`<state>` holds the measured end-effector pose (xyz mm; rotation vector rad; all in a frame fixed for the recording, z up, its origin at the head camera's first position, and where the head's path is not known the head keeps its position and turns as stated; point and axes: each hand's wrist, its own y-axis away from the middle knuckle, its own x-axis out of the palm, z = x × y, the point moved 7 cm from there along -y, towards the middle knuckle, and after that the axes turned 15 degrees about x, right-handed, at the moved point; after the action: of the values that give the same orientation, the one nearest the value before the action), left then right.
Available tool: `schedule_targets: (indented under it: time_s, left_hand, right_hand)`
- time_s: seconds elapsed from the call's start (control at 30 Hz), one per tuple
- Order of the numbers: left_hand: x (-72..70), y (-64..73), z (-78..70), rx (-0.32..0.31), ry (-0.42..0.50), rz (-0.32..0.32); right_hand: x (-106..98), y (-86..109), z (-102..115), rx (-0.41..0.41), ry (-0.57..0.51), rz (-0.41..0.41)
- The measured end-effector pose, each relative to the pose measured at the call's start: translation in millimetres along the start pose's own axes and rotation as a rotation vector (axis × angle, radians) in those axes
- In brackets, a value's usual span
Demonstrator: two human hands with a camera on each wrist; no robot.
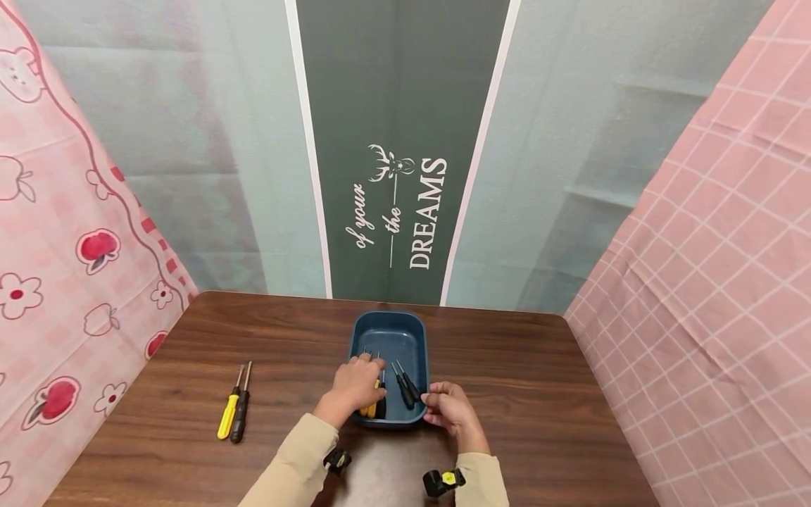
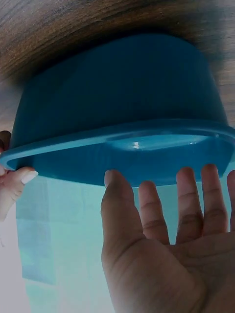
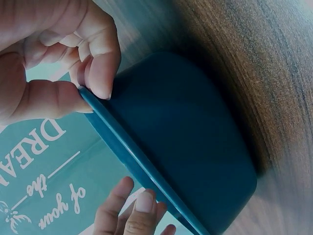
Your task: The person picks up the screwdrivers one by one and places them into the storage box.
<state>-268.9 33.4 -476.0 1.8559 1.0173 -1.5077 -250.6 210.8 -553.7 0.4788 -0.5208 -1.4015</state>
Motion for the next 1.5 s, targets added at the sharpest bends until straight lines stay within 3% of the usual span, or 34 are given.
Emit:
schedule_targets:
  time_s: [0.43, 0.67, 1.1, 1.5]
  left_hand:
    - [-10.0, 18.2, 11.3, 0.038, 0.025, -0.137]
    - [-15.9, 21.9, 13.3, 0.064, -0.039, -0.16]
    - [-17.0, 36.9, 27.9, 0.108, -0.014, -0.205]
    - [-18.7, 46.9, 48.6, 0.021, 0.029, -0.248]
  right_hand:
    - [-0.2, 0.2, -0.2, 0.002, -0.006, 0.005]
    - [0.8, 2.0, 1.6, 0.002, -0.003, -0.014]
    - [3.5, 0.9, 2.7, -0.011, 0.007, -0.001]
    - [2.0, 3.8, 2.2, -0.007, 0.007, -0.012]
